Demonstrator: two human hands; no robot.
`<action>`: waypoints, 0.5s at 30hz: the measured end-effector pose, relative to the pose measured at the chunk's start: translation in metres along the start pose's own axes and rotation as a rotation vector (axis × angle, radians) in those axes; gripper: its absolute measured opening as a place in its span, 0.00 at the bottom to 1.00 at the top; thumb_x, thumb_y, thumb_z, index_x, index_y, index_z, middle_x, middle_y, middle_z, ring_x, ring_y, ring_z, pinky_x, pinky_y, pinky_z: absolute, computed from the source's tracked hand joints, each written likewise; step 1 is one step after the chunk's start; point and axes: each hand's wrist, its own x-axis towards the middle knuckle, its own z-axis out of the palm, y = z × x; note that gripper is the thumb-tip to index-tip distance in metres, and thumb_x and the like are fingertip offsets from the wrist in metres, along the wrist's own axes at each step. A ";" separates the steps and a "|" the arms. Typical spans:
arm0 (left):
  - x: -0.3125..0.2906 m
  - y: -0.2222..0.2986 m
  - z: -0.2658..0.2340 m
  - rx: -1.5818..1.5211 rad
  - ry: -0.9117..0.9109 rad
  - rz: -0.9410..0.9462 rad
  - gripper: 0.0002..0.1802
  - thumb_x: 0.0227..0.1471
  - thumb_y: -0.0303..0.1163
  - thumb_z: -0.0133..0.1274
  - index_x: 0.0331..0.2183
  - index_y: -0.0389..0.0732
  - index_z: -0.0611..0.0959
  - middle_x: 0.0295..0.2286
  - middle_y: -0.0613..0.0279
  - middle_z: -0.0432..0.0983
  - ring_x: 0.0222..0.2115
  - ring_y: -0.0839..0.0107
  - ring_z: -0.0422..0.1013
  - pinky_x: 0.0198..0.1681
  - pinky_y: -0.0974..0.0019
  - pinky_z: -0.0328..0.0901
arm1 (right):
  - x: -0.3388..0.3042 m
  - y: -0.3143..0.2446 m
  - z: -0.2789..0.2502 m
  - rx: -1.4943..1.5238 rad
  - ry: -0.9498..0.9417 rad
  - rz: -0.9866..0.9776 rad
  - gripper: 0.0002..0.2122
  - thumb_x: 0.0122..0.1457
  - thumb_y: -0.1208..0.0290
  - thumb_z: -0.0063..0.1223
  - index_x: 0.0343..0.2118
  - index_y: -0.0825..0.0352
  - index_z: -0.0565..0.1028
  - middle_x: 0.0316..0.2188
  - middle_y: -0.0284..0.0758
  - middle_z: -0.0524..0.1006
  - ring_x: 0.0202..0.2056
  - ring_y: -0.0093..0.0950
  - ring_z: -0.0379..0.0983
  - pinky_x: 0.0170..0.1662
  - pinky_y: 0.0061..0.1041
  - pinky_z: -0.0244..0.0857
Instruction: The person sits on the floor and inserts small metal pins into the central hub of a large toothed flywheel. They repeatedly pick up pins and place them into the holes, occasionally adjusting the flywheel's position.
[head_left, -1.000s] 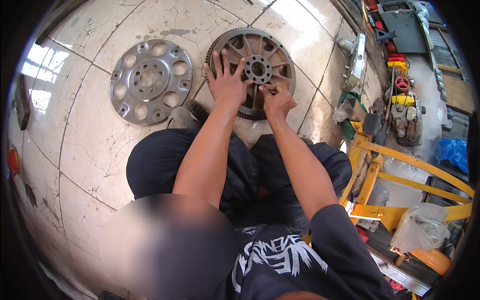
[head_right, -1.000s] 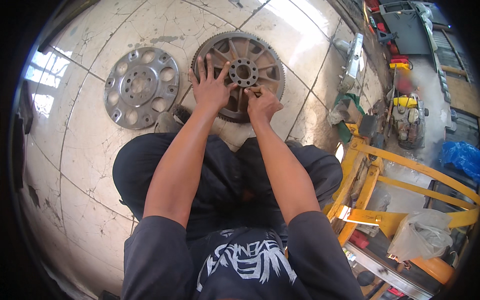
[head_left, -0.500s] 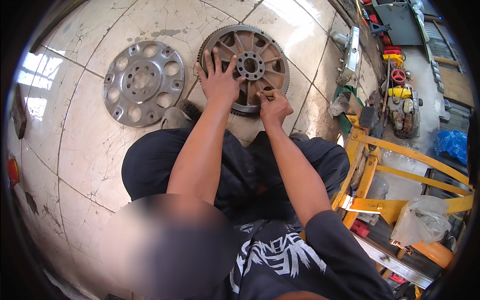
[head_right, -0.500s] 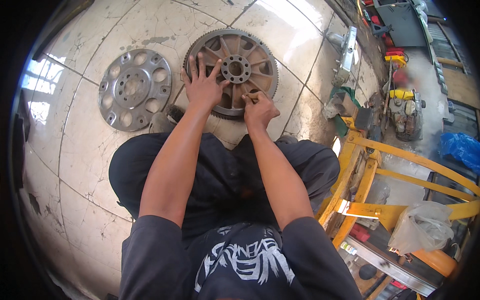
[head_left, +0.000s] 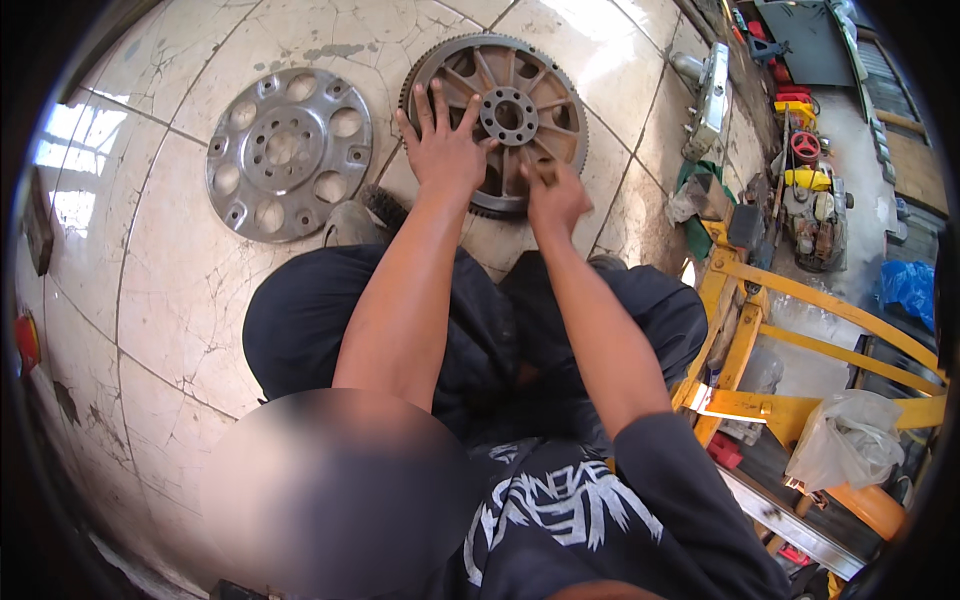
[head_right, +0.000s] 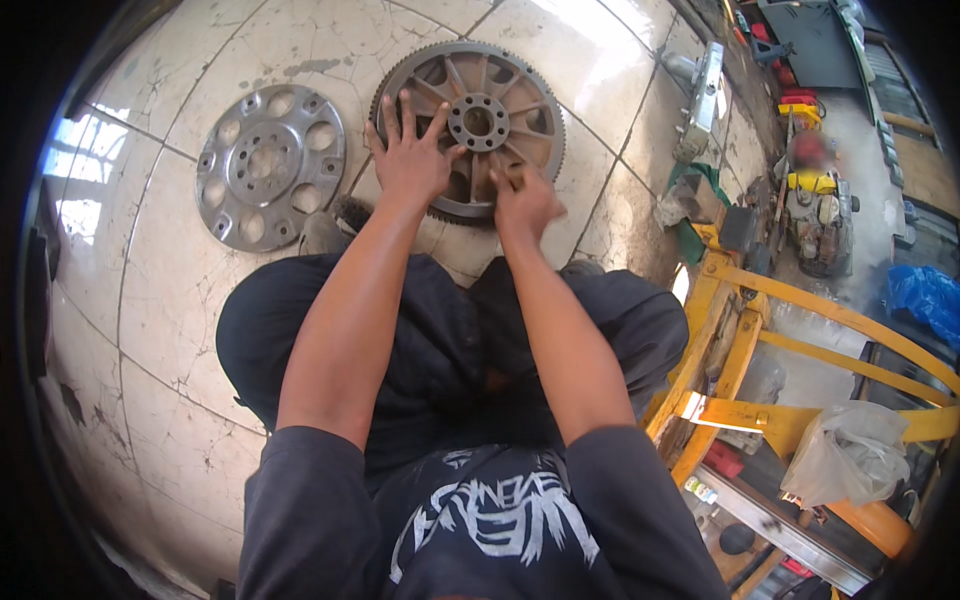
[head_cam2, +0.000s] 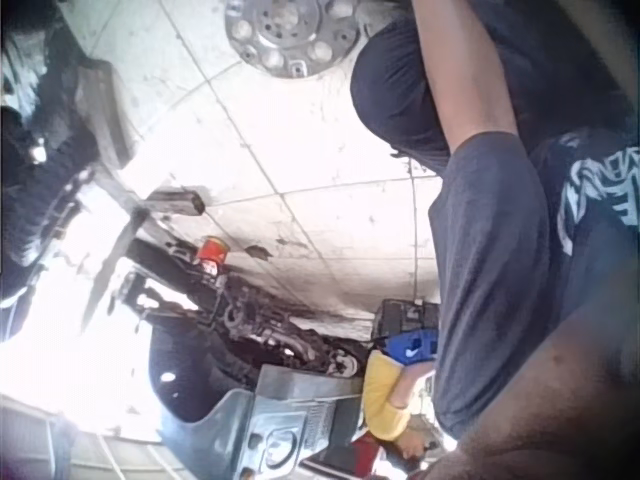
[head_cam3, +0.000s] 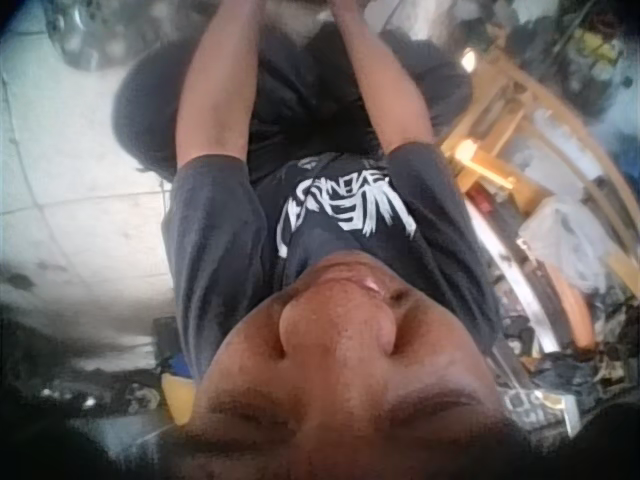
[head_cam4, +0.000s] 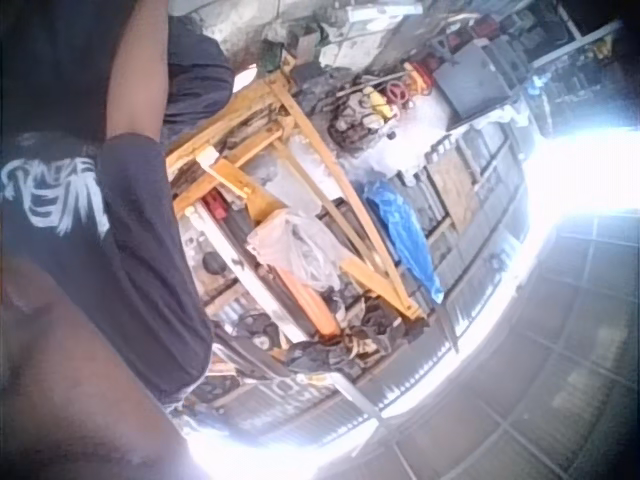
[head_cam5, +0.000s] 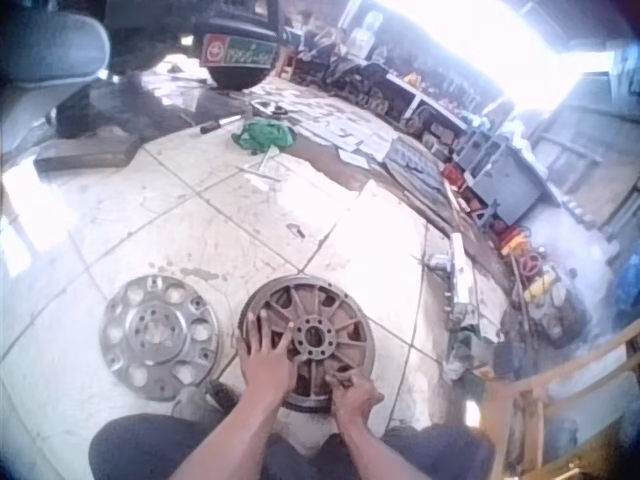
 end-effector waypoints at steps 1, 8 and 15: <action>-0.002 -0.003 0.001 0.004 -0.005 -0.004 0.40 0.65 0.65 0.42 0.73 0.73 0.52 0.75 0.54 0.30 0.75 0.48 0.22 0.72 0.32 0.24 | -0.014 0.006 -0.003 -0.017 -0.013 0.002 0.12 0.52 0.57 0.74 0.32 0.60 0.86 0.32 0.35 0.85 0.37 0.37 0.82 0.44 0.39 0.66; 0.001 0.002 0.006 0.013 0.050 -0.001 0.40 0.64 0.67 0.43 0.73 0.73 0.55 0.75 0.54 0.32 0.75 0.49 0.24 0.72 0.32 0.26 | 0.007 0.001 0.008 0.049 0.020 0.035 0.11 0.49 0.58 0.75 0.30 0.56 0.83 0.35 0.32 0.84 0.44 0.38 0.78 0.50 0.44 0.56; -0.014 -0.001 0.008 -0.024 0.032 0.005 0.40 0.65 0.65 0.44 0.73 0.72 0.55 0.75 0.54 0.32 0.75 0.49 0.24 0.73 0.34 0.25 | -0.002 -0.010 -0.004 -0.141 0.064 -0.106 0.14 0.51 0.54 0.74 0.32 0.58 0.84 0.31 0.34 0.84 0.42 0.40 0.79 0.50 0.50 0.56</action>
